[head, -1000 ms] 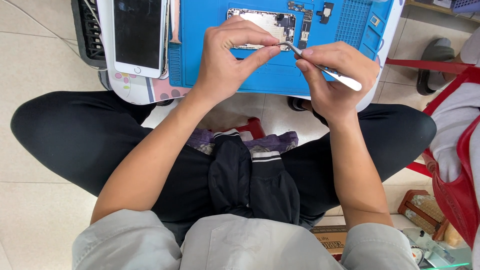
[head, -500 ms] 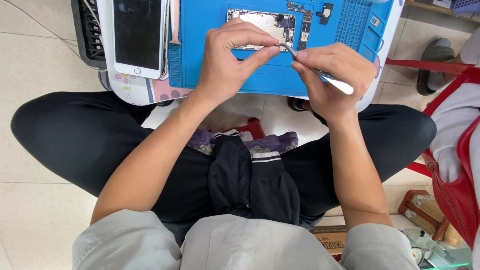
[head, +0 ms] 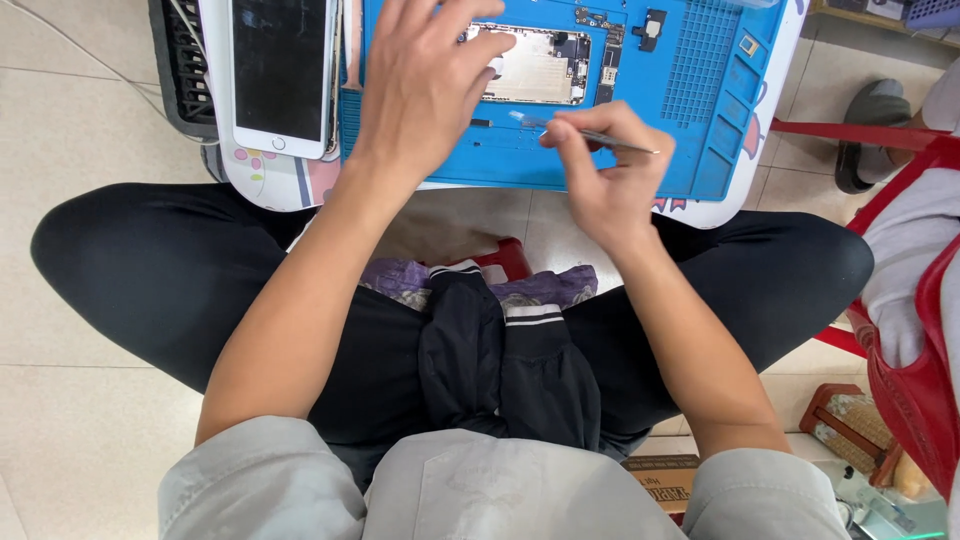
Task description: The person is sitting cross-legged on the floor, working on a disassembled smartphone motherboard placed on a blue anti-static mat. They use tweezers to carefully remove small components and connectors from the circuit board, placing them on the mat. The person also uses a small screwdriver to unscrew parts of the device.
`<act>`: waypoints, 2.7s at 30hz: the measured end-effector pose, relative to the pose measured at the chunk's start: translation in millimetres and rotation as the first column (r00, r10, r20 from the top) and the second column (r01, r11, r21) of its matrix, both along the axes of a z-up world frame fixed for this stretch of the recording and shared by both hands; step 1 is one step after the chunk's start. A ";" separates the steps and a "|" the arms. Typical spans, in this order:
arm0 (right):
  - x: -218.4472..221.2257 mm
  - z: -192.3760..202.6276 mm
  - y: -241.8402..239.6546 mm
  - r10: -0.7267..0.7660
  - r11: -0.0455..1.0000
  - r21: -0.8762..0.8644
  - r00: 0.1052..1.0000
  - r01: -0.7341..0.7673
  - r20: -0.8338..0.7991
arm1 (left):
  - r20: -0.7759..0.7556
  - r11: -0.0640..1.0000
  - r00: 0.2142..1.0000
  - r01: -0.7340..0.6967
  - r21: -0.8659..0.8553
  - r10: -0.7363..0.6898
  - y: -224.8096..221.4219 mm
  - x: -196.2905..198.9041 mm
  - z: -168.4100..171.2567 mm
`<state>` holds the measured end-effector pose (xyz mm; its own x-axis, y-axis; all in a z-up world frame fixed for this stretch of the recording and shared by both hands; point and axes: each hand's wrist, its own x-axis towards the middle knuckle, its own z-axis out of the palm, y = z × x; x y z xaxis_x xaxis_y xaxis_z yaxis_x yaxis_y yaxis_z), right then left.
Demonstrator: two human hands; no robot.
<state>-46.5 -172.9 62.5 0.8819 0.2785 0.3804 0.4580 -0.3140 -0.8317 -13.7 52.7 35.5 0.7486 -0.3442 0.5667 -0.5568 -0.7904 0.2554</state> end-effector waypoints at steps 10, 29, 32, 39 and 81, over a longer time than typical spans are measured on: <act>-22.4 -49.2 39.3 0.021 0.996 -0.078 0.980 -0.037 -0.195 | -0.115 0.993 0.987 -0.115 -0.010 0.113 4.9 1.8 -13.2; -20.7 -52.8 42.6 0.014 0.998 -0.063 0.978 -0.028 -0.210 | -0.146 0.994 0.984 -0.106 -0.028 0.101 -4.1 0.5 -23.7; -20.6 -53.4 42.1 0.008 0.996 -0.081 0.981 -0.025 -0.195 | -0.157 0.995 0.984 -0.094 -0.031 0.088 -5.5 0.7 -23.6; -12.7 -28.4 24.9 -0.036 0.998 0.038 0.965 0.047 -0.259 | -0.127 0.996 0.991 -0.042 -0.079 0.032 -6.8 6.9 -18.4; 29.4 41.0 -52.8 -0.105 0.980 0.147 0.978 0.133 -0.181 | -0.141 0.775 0.935 0.177 -0.607 -0.324 -46.8 27.7 11.9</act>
<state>-17.1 -225.7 103.5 0.9609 0.1164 0.2512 0.2714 -0.2165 -0.9378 14.1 6.0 47.4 0.8127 -0.2022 0.5465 -0.5827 -0.2935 0.7579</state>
